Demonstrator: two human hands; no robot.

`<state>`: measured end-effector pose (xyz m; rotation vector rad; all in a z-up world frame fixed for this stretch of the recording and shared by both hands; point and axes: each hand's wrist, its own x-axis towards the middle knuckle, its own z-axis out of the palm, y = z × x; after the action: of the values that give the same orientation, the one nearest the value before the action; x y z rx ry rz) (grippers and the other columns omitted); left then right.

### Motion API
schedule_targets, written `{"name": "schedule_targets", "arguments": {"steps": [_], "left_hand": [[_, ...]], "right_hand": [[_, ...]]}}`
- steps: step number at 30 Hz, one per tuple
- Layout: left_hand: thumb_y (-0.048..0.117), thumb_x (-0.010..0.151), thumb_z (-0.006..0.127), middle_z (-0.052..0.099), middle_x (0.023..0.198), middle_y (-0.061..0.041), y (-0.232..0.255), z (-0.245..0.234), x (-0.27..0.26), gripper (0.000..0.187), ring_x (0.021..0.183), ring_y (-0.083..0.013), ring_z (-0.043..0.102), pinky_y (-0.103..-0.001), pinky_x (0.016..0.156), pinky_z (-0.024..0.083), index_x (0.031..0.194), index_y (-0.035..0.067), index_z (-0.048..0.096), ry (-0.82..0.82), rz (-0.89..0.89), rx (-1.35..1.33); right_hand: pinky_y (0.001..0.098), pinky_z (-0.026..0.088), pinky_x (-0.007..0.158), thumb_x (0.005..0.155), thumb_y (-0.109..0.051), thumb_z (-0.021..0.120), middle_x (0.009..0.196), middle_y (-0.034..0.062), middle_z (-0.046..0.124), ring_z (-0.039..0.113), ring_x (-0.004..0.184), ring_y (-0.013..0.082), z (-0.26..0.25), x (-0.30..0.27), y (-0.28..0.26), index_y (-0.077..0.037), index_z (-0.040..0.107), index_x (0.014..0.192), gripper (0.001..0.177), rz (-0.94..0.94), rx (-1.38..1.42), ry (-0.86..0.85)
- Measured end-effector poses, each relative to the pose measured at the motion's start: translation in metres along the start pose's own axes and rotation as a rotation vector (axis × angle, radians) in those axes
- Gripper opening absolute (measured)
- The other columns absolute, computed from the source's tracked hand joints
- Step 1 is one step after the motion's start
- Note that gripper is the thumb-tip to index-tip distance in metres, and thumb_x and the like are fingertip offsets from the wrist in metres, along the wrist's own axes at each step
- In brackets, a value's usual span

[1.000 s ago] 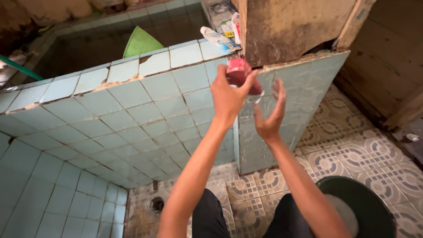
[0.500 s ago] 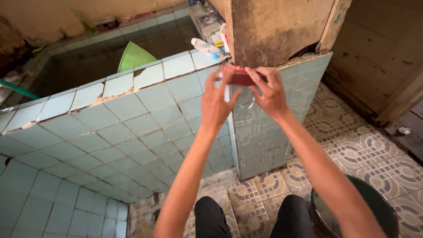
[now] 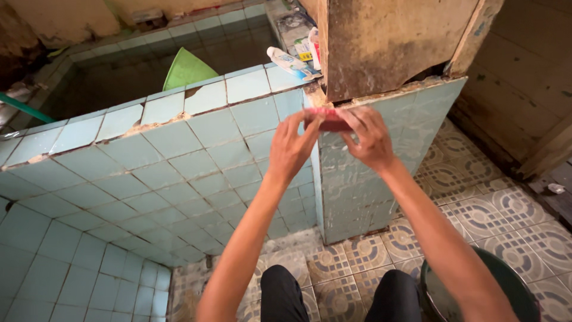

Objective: The person scrubs the tiled wall of a bathroom tub using a small pink sponge.

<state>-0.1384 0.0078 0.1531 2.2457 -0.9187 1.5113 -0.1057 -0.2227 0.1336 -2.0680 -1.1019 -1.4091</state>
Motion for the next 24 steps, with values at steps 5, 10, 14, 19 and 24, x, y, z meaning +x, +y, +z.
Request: {"name": "schedule_targets", "arguments": {"steps": [5, 10, 14, 19, 24], "left_hand": [[0.010, 0.083, 0.079, 0.060, 0.114, -0.009, 0.002, 0.020, -0.059, 0.042, 0.103, -0.0287, 0.063, -0.040, 0.088, 0.054, 0.122, 0.008, 0.065, -0.075, -0.013, -0.067], [0.013, 0.081, 0.082, 0.060, 0.109, -0.009, 0.021, 0.055, -0.116, 0.035, 0.099, -0.0282, 0.063, -0.040, 0.080, 0.055, 0.111, 0.008, 0.065, -0.184, -0.127, -0.136], [0.012, 0.078, 0.083, 0.060, 0.112, -0.010, 0.022, 0.050, -0.102, 0.044, 0.101, -0.0297, 0.062, -0.041, 0.081, 0.055, 0.118, 0.008, 0.066, -0.185, -0.170, -0.125], [0.012, 0.079, 0.085, 0.061, 0.117, -0.007, 0.010, 0.011, -0.025, 0.054, 0.104, -0.0280, 0.063, -0.039, 0.085, 0.056, 0.130, 0.011, 0.066, -0.047, -0.150, -0.126], [0.011, 0.079, 0.085, 0.061, 0.117, -0.008, 0.004, 0.002, -0.013, 0.048, 0.104, -0.0290, 0.062, -0.039, 0.085, 0.056, 0.124, 0.011, 0.066, -0.031, -0.171, -0.210]], "right_hand": [[0.0492, 0.041, 0.112, 0.090, -0.017, 0.077, 0.130, 0.0039, 0.063, 0.061, 0.122, 0.0233, 0.025, -0.051, -0.001, -0.014, 0.060, 0.136, 0.049, -0.021, -0.061, -0.144], [0.0479, 0.042, 0.111, 0.090, -0.012, 0.074, 0.128, 0.0073, 0.063, 0.057, 0.121, 0.0265, 0.037, -0.098, -0.019, -0.011, 0.063, 0.135, 0.047, -0.035, -0.162, -0.191], [0.0451, 0.045, 0.112, 0.090, -0.007, 0.072, 0.130, 0.0073, 0.062, 0.057, 0.124, 0.0274, 0.027, -0.086, -0.024, -0.009, 0.065, 0.136, 0.047, 0.015, -0.156, -0.164], [0.0433, 0.049, 0.113, 0.089, 0.000, 0.077, 0.133, 0.0090, 0.062, 0.057, 0.130, 0.0296, 0.006, -0.010, -0.017, -0.011, 0.065, 0.141, 0.054, 0.042, -0.127, 0.014], [0.0420, 0.051, 0.110, 0.080, 0.001, 0.082, 0.130, 0.0084, 0.062, 0.058, 0.127, 0.0305, 0.001, 0.000, -0.018, -0.012, 0.067, 0.136, 0.059, 0.103, -0.088, -0.002]]}}
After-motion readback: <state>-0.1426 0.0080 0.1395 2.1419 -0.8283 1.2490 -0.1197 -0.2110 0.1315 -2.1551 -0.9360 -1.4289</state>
